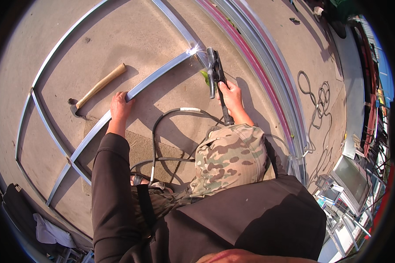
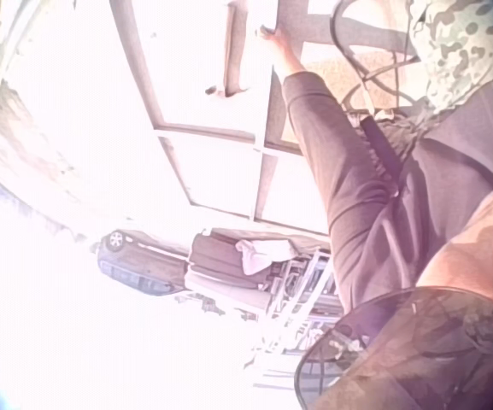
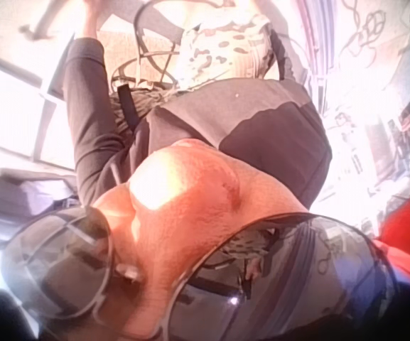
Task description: The person welds metal frame pieces together using a handheld welding tool, then cuts a metal bar with a chop saw and places it into the frame. The person also uses a hammer and a red marker during the process.
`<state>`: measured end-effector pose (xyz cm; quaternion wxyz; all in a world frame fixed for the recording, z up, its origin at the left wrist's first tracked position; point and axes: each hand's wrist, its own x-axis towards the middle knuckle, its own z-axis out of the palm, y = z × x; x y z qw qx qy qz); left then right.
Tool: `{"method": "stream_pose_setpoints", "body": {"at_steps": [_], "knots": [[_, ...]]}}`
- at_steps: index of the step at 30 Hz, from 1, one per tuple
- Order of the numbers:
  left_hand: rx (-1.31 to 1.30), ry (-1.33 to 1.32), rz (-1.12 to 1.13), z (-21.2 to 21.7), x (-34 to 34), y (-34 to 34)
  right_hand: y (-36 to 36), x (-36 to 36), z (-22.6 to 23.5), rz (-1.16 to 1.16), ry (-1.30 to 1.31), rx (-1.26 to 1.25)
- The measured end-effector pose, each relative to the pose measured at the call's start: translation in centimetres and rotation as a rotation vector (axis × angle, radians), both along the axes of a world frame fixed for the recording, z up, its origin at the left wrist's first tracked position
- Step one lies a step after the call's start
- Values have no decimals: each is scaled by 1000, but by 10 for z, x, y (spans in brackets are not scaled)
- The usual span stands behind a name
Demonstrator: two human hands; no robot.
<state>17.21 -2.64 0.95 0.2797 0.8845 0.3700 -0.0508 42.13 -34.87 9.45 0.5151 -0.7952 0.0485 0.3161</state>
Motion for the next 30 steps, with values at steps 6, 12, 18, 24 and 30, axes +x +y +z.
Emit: {"method": "stream_pose_setpoints", "body": {"at_steps": [6, 12, 18, 24, 30], "knots": [[-6, -15, 3, 1, -1, -1, 2, -1, 5, -22, 3, 23], [-8, -35, 2, -3, -1, 0, 1, 0, 6, -45, -15, 131], [2, -52, -6, -5, -2, 1, -1, 0, 1, -20, 10, 77], [-34, -28, 11, -3, -1, 1, 3, 1, 2, -13, 12, 38], [-21, -49, 16, -1, -1, 0, 9, 4, 3, -18, 19, 55]]}}
